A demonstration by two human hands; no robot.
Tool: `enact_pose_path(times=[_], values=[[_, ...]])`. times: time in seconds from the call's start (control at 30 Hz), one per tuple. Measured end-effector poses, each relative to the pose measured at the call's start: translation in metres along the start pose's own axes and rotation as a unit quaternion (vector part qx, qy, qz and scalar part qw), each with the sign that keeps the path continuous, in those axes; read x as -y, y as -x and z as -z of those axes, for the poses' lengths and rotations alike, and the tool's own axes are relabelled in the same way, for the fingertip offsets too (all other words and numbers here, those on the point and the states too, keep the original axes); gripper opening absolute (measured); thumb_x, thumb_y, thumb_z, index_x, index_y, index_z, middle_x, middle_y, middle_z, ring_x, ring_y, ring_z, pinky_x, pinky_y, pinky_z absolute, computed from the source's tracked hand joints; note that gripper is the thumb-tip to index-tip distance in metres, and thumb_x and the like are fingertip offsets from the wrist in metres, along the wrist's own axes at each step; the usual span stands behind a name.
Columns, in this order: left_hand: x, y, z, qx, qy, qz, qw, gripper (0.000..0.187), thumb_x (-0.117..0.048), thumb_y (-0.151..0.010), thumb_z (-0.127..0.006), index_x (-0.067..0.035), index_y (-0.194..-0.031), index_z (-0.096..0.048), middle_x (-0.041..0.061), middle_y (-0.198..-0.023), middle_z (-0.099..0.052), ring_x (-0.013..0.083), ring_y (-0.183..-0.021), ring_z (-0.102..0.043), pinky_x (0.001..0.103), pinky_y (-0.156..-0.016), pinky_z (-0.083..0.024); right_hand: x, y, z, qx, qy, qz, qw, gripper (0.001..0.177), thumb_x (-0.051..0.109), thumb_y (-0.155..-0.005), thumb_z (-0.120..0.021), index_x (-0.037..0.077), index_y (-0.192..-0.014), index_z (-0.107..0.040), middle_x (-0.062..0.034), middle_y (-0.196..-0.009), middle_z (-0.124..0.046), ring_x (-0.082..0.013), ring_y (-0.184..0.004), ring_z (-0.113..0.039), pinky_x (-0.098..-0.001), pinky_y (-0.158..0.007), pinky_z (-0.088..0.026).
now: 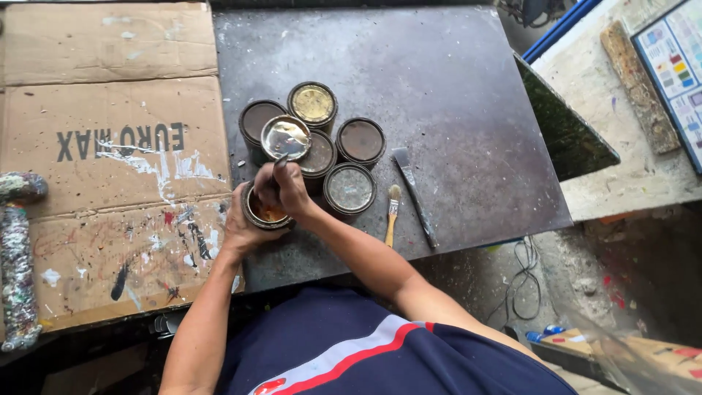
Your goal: Stirring and checking the consistency of paint in multiple small cans using a brush and a spatula at a mixing station.
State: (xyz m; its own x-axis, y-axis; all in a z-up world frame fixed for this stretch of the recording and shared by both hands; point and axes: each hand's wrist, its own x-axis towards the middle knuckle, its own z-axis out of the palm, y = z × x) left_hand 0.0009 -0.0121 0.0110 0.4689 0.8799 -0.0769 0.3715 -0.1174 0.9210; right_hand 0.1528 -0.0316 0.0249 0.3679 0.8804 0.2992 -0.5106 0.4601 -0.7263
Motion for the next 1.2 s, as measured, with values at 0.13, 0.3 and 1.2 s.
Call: enact_pose_path(times=[0.13, 0.3, 1.2], values=[[-0.010, 0.007, 0.004, 0.033, -0.021, 0.062, 0.997, 0.132, -0.039, -0.029, -0.103, -0.028, -0.145, -0.041, 0.016, -0.133, -0.064, 0.0382, -0.126, -0.059, 0.051, -0.113, -0.046, 0.034, -0.001, -0.011, 0.111, 0.026, -0.121, 0.986, 0.062, 0.038, -0.105, -0.054, -0.008, -0.065, -0.064, -0.0057, -0.041, -0.037, -0.0118, -0.031, -0.039, -0.0249, -0.029, -0.030], [-0.029, 0.008, 0.006, 0.035, -0.003, 0.063, 0.997, 0.129, -0.036, -0.032, -0.102, -0.028, -0.145, -0.041, 0.016, -0.134, -0.064, 0.0402, -0.127, -0.058, 0.053, -0.114, -0.045, 0.031, -0.026, -0.009, 0.097, 0.047, -0.041, 0.993, 0.074, 0.055, -0.105, -0.051, -0.008, -0.072, -0.067, -0.0078, -0.042, -0.037, -0.0126, -0.031, -0.042, -0.0232, -0.032, -0.035], [-0.014, 0.004, 0.003, 0.050, 0.019, -0.016, 0.998, 0.131, -0.030, -0.032, -0.104, -0.017, -0.147, -0.041, 0.021, -0.136, -0.059, 0.0428, -0.130, -0.054, 0.053, -0.113, -0.044, 0.039, -0.017, -0.017, -0.002, 0.033, -0.026, 0.999, 0.082, 0.072, -0.102, -0.049, -0.002, -0.074, -0.069, -0.0052, -0.046, -0.033, -0.0100, -0.036, -0.040, -0.0208, -0.035, -0.035]])
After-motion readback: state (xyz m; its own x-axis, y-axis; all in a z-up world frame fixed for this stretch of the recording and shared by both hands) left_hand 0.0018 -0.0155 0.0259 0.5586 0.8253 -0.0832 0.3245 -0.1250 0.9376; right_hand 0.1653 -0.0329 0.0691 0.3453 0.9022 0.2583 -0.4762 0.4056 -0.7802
